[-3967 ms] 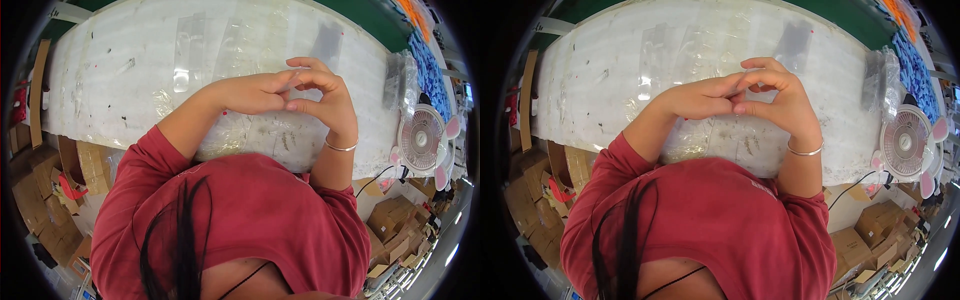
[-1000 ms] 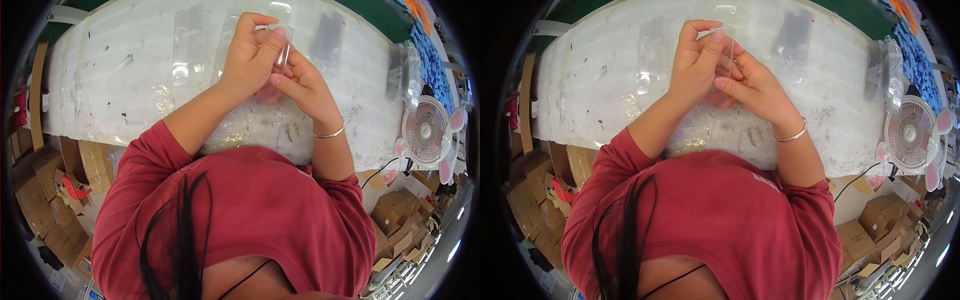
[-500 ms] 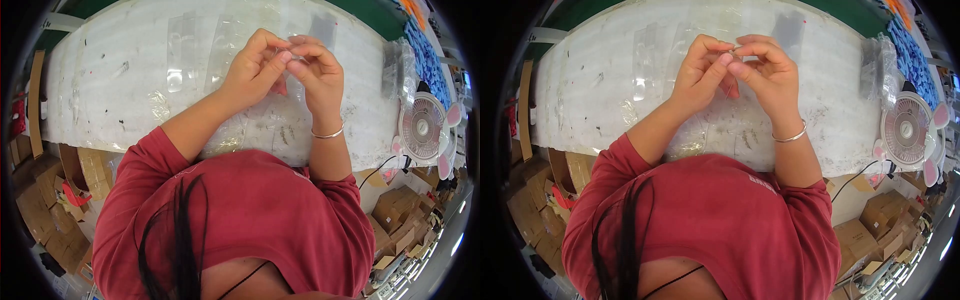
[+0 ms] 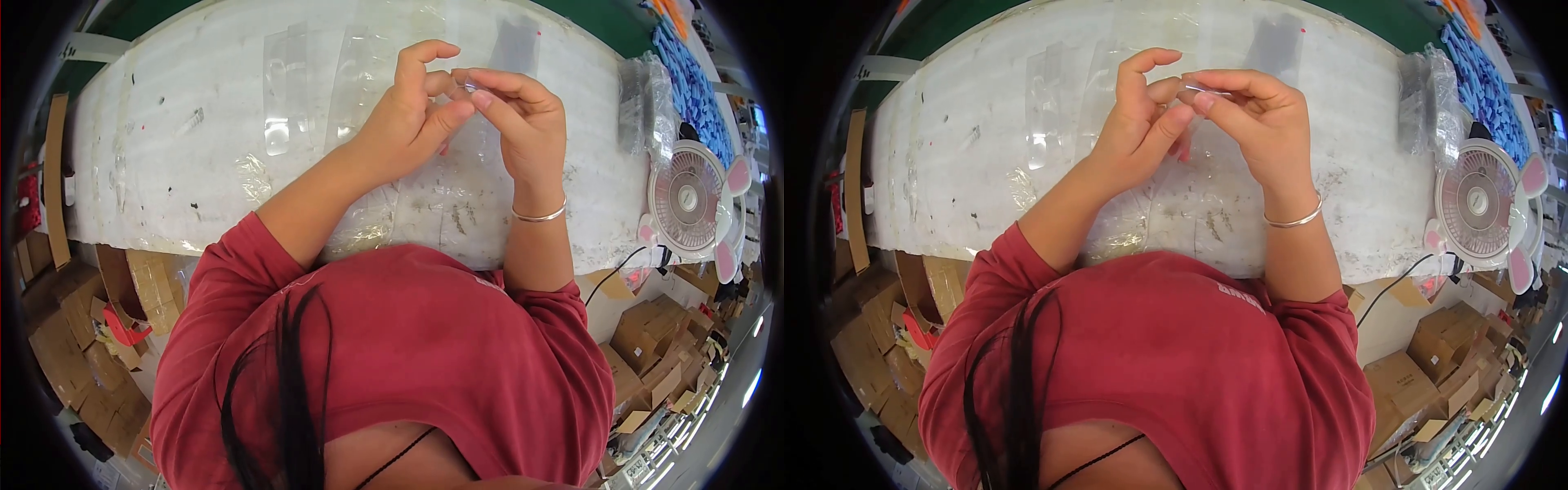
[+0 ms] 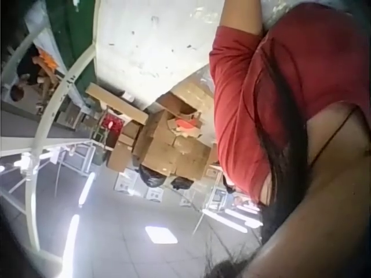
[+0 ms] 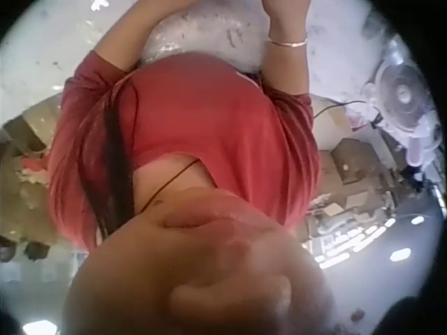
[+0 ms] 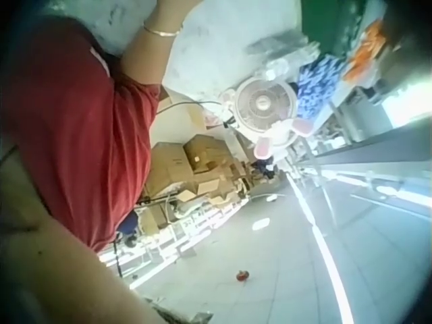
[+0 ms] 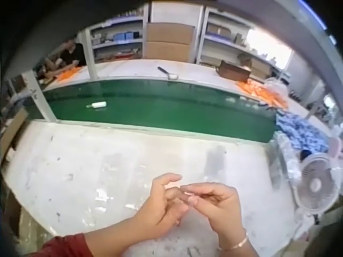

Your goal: Wrapping metal components in plastic film and placing them into plastic bags.

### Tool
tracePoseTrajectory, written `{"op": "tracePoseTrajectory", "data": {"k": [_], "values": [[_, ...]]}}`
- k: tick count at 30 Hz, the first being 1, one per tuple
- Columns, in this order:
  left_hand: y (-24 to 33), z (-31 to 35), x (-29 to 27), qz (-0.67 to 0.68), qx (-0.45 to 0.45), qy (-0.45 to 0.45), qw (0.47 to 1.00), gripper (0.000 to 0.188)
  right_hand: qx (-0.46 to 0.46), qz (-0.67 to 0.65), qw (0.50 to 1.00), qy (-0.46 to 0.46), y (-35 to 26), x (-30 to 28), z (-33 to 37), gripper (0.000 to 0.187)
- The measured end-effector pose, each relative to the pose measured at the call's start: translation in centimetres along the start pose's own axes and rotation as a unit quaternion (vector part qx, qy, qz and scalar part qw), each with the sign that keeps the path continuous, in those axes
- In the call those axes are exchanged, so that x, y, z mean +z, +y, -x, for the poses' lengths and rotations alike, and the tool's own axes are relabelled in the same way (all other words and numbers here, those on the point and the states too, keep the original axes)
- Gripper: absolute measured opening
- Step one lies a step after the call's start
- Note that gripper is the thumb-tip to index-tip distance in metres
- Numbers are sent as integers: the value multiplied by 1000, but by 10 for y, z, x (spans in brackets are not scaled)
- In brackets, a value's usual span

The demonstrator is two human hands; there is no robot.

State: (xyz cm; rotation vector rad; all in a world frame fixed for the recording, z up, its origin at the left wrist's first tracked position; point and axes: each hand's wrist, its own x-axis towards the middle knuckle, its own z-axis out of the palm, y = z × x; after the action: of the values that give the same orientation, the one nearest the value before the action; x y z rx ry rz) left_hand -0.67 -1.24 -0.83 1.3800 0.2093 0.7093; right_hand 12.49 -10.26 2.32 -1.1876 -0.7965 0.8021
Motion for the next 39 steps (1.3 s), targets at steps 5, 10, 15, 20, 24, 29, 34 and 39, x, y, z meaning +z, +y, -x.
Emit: {"op": "tracePoseTrajectory", "data": {"k": [5, 10, 15, 20, 24, 29, 34, 39], "values": [[-5, 0, -5, -30, -16, -48, 998, 50, 21, 3, 1000, -6, 2, -9, -1, 23], [3, -2, -5, -51, -50, -36, 997, 49, -15, 45, 998, -48, 2, -7, -3, 23], [15, -6, -6, 53, -125, 18, 991, 49, -55, 25, 995, -76, 2, 3, -3, 21], [11, -16, -22, -190, -172, 65, 964, 52, -153, 521, 825, 156, 24, -28, -21, 36], [16, -19, -35, -557, -102, 27, 824, 59, 55, 595, 776, 201, 25, -66, -34, 42], [22, -20, -34, -677, 153, 121, 710, 66, 10, 499, 832, 243, 5, -59, -31, 31], [27, -11, -14, 100, -87, 117, 984, 48, 101, 17, 991, -85, -1, 0, -5, 25], [26, -12, -31, 117, -183, -14, 976, 32, -205, 336, 913, 109, -1, 22, -4, 24]]}}
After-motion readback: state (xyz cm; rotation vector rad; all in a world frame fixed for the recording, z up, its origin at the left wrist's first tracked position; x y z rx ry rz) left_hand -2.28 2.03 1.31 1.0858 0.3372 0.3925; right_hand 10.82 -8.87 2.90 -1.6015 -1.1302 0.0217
